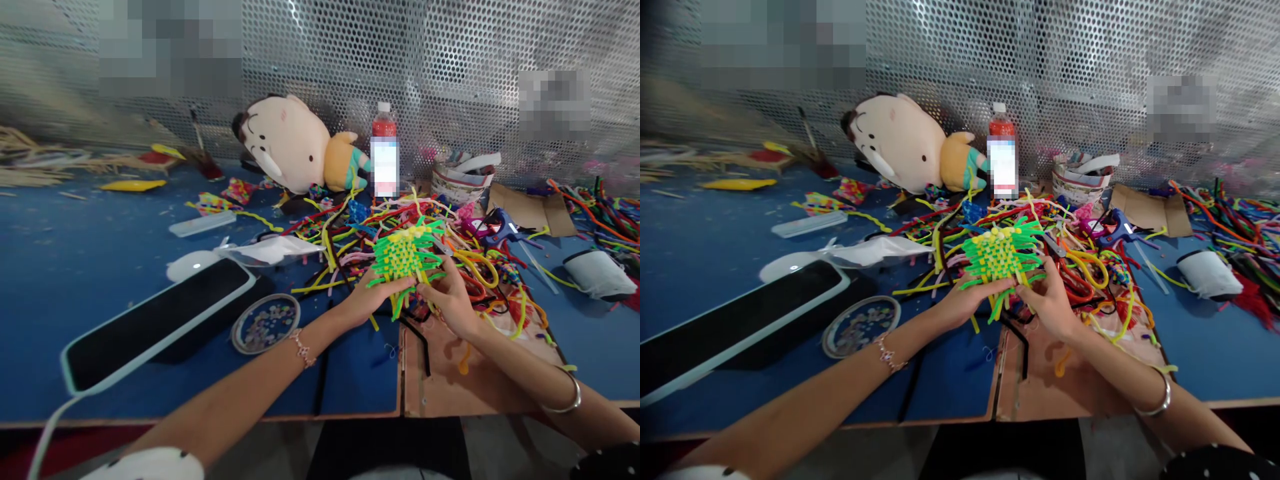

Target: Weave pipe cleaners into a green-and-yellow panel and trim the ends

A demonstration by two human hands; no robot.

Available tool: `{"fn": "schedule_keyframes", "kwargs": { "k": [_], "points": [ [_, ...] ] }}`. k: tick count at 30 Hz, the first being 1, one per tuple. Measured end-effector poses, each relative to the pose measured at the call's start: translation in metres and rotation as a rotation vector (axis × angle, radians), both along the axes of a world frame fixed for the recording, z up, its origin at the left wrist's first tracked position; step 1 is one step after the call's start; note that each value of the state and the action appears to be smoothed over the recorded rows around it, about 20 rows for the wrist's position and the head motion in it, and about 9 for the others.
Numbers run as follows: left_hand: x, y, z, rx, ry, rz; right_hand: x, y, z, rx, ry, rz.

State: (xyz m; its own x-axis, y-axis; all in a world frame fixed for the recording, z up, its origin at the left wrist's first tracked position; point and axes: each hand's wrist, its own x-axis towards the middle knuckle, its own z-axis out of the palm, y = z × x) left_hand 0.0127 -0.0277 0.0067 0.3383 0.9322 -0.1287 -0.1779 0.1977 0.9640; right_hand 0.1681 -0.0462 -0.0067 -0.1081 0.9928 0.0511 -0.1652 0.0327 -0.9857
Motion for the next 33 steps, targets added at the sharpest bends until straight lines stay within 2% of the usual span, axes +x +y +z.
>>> {"fn": "schedule_keyframes", "kwargs": {
  "k": [5,12,19,27,33],
  "points": [
    [0.000,0.002,-0.003,-0.126,-0.045,0.024,0.000,-0.002,0.004,0.006,-0.024,0.043],
    [-0.005,0.005,-0.004,-0.285,-0.064,0.010,0.000,-0.004,0.004,0.016,-0.027,0.032],
    [-0.004,0.004,0.002,-0.229,-0.097,-0.029,0.003,-0.003,-0.002,0.034,0.015,0.092],
    [-0.004,0.003,0.004,-0.138,-0.078,-0.070,0.002,-0.003,-0.007,0.080,-0.067,0.046],
    [-0.003,0.003,0.002,-0.070,-0.051,-0.042,0.000,-0.003,-0.009,0.128,-0.104,0.009]
  ]
}}
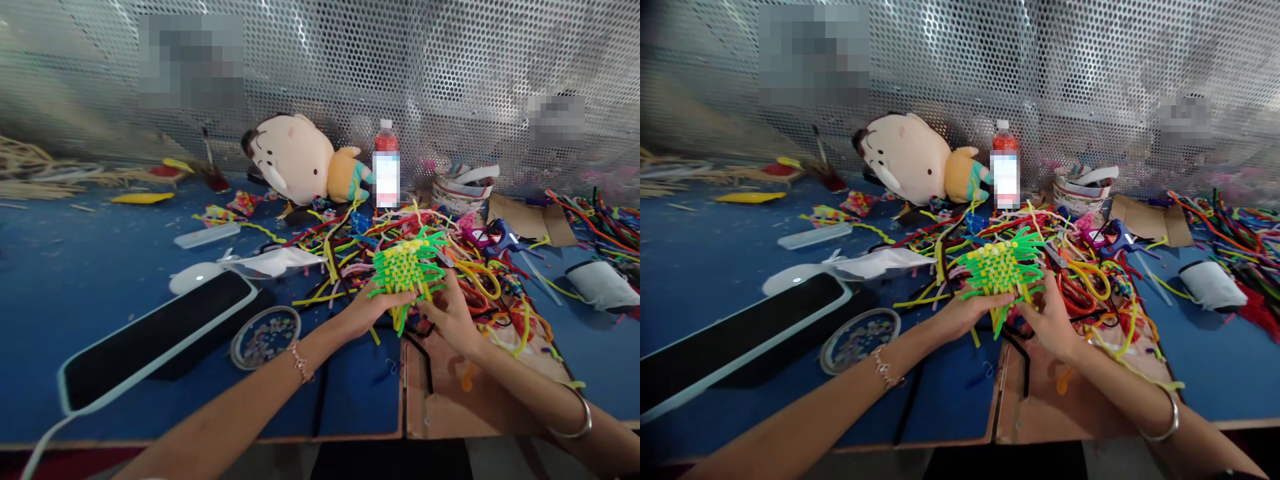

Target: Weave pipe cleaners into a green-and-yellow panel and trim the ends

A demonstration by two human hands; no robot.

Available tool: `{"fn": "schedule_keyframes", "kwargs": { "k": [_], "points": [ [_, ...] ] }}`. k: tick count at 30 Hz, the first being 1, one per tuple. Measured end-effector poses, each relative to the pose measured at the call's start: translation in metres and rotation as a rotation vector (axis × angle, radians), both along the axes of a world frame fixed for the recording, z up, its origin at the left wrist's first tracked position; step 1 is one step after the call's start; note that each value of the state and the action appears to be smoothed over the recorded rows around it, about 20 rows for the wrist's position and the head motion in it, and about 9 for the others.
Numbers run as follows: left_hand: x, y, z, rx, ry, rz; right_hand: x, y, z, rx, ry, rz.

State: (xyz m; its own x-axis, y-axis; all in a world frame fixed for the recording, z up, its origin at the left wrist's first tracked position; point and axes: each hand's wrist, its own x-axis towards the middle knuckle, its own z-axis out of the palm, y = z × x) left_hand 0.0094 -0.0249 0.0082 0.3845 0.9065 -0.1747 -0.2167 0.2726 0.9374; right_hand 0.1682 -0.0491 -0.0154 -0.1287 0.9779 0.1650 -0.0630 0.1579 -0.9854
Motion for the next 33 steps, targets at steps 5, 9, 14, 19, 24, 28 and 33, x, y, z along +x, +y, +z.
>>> {"fn": "schedule_keyframes", "kwargs": {
  "k": [5,9,14,19,24,28,33],
  "points": [
    [-0.001,0.002,-0.005,0.057,0.033,-0.005,-0.001,-0.001,0.001,0.042,-0.013,-0.023],
    [-0.002,0.003,-0.005,0.098,0.072,-0.009,-0.001,-0.002,0.002,0.033,-0.001,0.011],
    [-0.001,0.003,-0.005,0.109,0.116,0.023,-0.003,0.001,0.006,-0.050,0.030,0.007],
    [0.001,0.004,-0.006,0.103,0.119,0.045,-0.004,0.003,0.012,-0.176,0.073,-0.043],
    [0.000,0.001,-0.003,0.126,0.135,0.076,-0.003,0.004,0.011,-0.224,0.118,-0.065],
    [-0.001,0.000,0.001,0.167,0.192,0.037,-0.003,0.005,0.008,-0.226,0.158,-0.028],
    [-0.002,0.002,0.001,0.220,0.212,0.033,-0.002,0.004,0.009,-0.199,0.127,-0.020]
  ]
}}
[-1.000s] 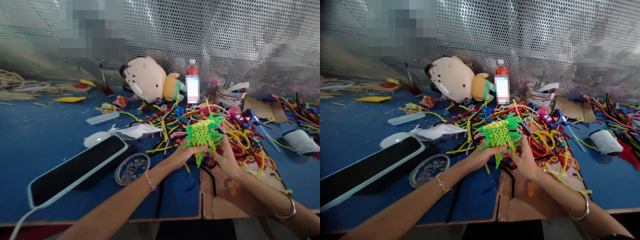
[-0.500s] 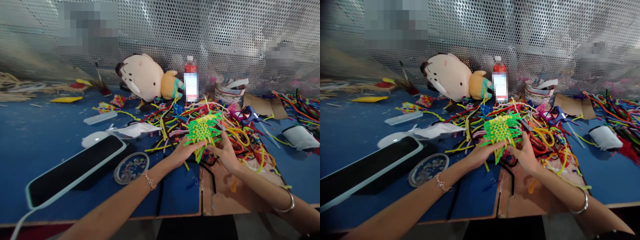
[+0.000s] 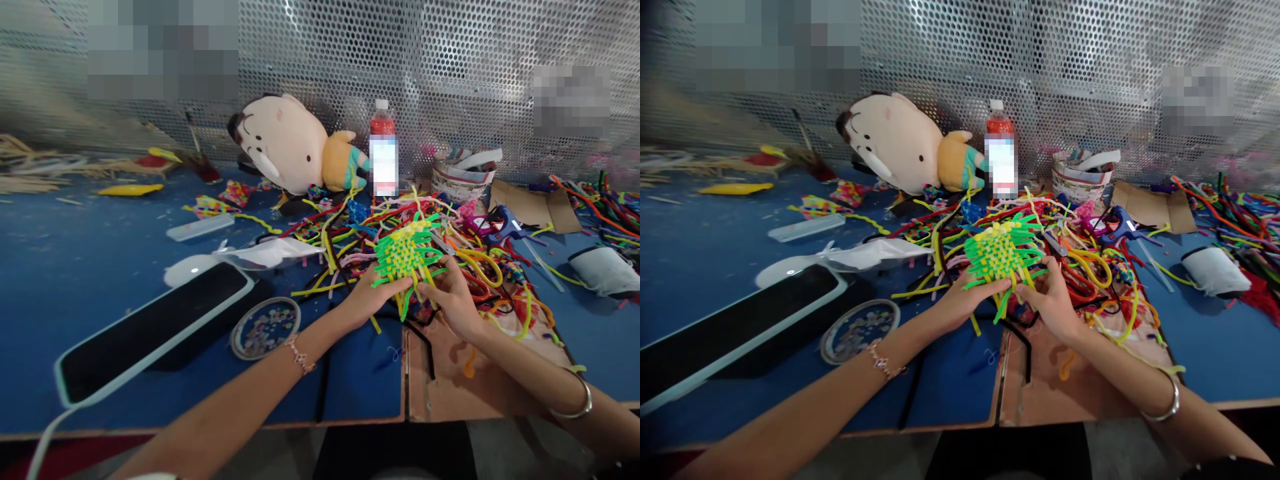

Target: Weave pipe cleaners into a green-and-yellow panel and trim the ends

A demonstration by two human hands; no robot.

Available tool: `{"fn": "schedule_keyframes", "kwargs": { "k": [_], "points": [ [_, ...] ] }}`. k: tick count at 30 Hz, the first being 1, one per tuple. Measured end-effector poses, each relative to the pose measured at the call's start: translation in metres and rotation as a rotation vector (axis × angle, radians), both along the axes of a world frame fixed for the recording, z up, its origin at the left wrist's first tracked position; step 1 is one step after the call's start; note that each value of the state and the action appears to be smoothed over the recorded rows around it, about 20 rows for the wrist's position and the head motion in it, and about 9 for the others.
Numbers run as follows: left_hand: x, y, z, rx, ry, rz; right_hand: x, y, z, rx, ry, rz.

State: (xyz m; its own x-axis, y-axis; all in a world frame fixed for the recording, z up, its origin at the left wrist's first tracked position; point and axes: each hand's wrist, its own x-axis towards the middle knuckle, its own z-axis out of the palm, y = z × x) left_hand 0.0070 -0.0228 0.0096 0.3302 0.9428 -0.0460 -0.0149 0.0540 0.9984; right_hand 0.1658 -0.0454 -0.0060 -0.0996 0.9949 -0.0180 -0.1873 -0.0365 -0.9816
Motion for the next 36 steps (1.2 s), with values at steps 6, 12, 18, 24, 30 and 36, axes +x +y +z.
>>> {"fn": "schedule_keyframes", "kwargs": {
  "k": [6,12,18,24,30,36],
  "points": [
    [-0.0024,0.0013,-0.0023,0.049,0.068,-0.046,-0.0004,-0.0011,-0.0007,0.022,-0.086,-0.011],
    [-0.0012,-0.0002,-0.0024,-0.006,-0.007,-0.091,-0.0010,0.0015,-0.0014,0.044,-0.074,0.035],
    [0.0026,-0.0029,0.0018,-0.262,-0.185,-0.054,-0.0022,-0.0012,-0.0038,0.113,-0.094,-0.008],
    [-0.0010,-0.0014,0.0028,-0.324,-0.173,-0.054,-0.0032,-0.0071,0.0006,0.132,-0.109,-0.064],
    [-0.0040,0.0005,0.0009,-0.144,-0.106,-0.078,-0.0024,-0.0039,0.0028,0.039,-0.033,-0.053],
    [-0.0045,0.0027,0.0026,-0.008,0.053,-0.091,0.0003,-0.0006,0.0027,-0.068,0.045,-0.004]
  ]
}}
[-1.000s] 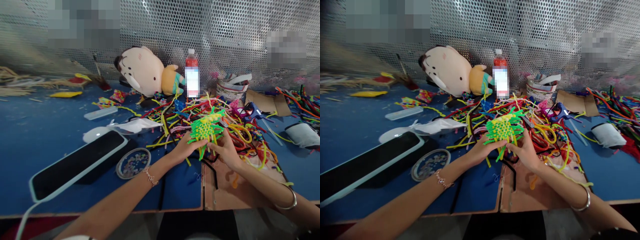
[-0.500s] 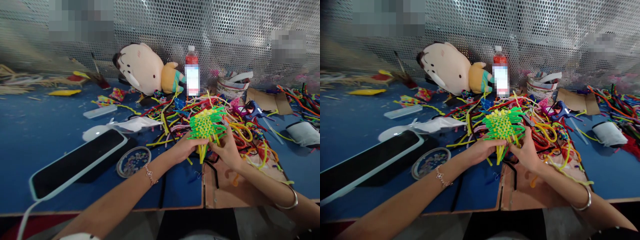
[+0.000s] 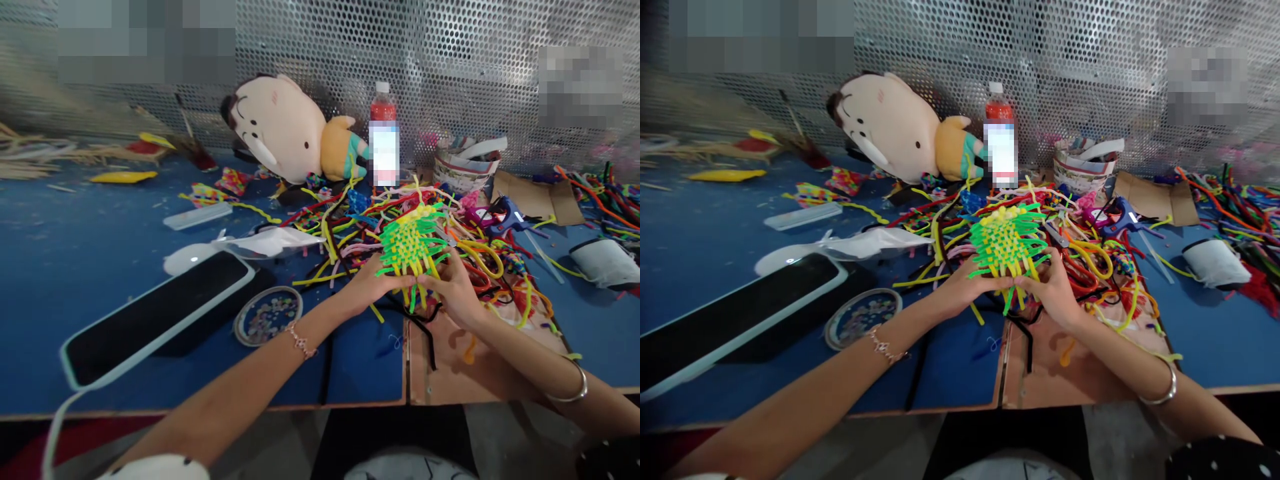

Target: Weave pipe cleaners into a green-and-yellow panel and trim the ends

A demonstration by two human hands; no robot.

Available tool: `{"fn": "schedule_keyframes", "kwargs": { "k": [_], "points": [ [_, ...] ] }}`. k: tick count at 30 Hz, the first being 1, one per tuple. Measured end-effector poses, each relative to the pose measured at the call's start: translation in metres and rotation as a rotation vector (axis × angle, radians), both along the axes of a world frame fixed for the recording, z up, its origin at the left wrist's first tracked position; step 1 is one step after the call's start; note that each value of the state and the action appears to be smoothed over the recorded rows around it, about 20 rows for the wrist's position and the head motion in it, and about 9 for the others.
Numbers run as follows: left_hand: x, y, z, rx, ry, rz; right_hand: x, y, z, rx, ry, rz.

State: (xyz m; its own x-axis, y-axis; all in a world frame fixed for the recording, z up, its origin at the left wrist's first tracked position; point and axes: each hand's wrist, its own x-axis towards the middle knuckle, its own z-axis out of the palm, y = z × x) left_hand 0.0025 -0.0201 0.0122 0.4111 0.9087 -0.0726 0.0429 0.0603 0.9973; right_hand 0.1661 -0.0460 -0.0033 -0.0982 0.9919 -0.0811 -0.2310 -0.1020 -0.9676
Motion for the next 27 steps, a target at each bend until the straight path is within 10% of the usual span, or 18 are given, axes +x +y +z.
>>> {"fn": "schedule_keyframes", "kwargs": {
  "k": [27],
  "points": [
    [0.0012,0.0045,-0.0070,0.008,0.063,0.162,0.0004,0.0053,0.0002,0.068,-0.019,-0.032]
  ]
}}
